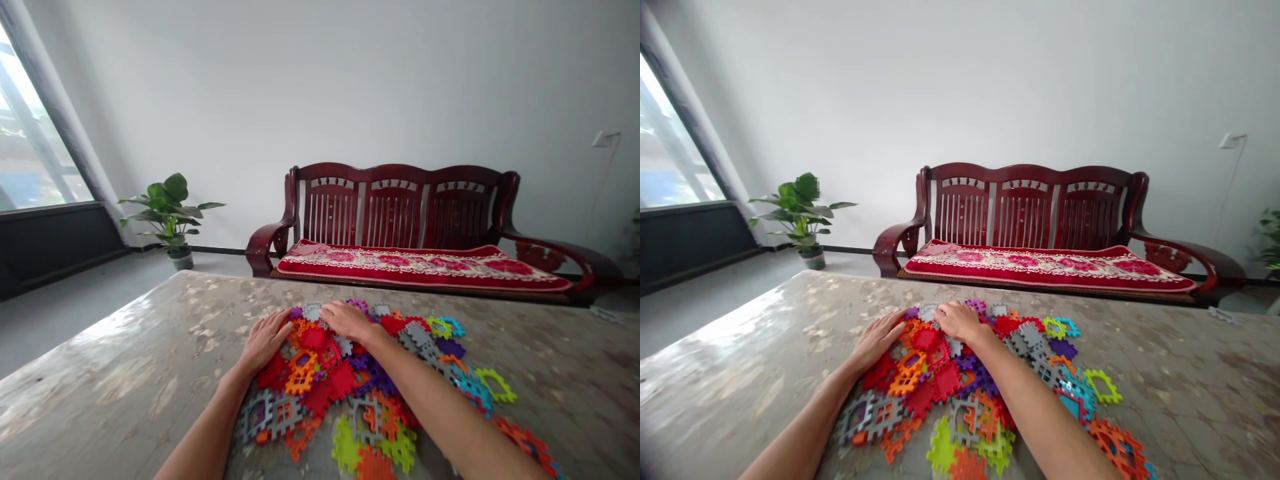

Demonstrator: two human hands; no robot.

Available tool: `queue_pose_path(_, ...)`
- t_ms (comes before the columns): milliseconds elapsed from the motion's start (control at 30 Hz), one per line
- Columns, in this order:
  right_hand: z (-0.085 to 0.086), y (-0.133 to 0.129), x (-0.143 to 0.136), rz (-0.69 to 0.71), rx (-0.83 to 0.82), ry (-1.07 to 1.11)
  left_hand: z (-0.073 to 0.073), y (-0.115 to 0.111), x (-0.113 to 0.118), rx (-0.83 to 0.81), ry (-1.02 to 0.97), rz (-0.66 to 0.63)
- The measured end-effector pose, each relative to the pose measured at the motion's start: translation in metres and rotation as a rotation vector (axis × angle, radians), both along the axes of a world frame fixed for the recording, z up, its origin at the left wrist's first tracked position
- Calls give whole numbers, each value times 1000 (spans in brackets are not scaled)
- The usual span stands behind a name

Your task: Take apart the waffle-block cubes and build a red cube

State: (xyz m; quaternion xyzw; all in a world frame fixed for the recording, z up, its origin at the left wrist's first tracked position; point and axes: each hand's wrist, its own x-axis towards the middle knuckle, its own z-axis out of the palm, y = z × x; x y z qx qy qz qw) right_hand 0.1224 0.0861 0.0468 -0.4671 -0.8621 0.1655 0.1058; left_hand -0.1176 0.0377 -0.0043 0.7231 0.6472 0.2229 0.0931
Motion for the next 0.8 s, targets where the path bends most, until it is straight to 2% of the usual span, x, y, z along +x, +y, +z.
queue_pose_path(133,6,-25,6,54,-5,143,8,-2,0,-19,-48,-5)
queue_pose_path(233,13,-37,39,71,29,404,14,-5,-1,-9,-139,-49)
queue_pose_path(300,13,-37,79,-36,89,480,15,-6,0,13,-223,-95)
queue_pose_path(367,6,-34,128,-215,173,442,17,-7,1,38,-301,-153)
queue_pose_path(467,-18,-28,201,-464,288,201,19,-8,5,72,-369,-224)
queue_pose_path(567,-47,-29,247,-593,306,-9,21,-11,7,77,-421,-180)
queue_pose_path(667,-69,-37,256,-547,253,-76,19,-9,5,103,-434,-93)
queue_pose_path(800,-78,-48,236,-525,266,-37,11,-1,4,80,-318,-94)
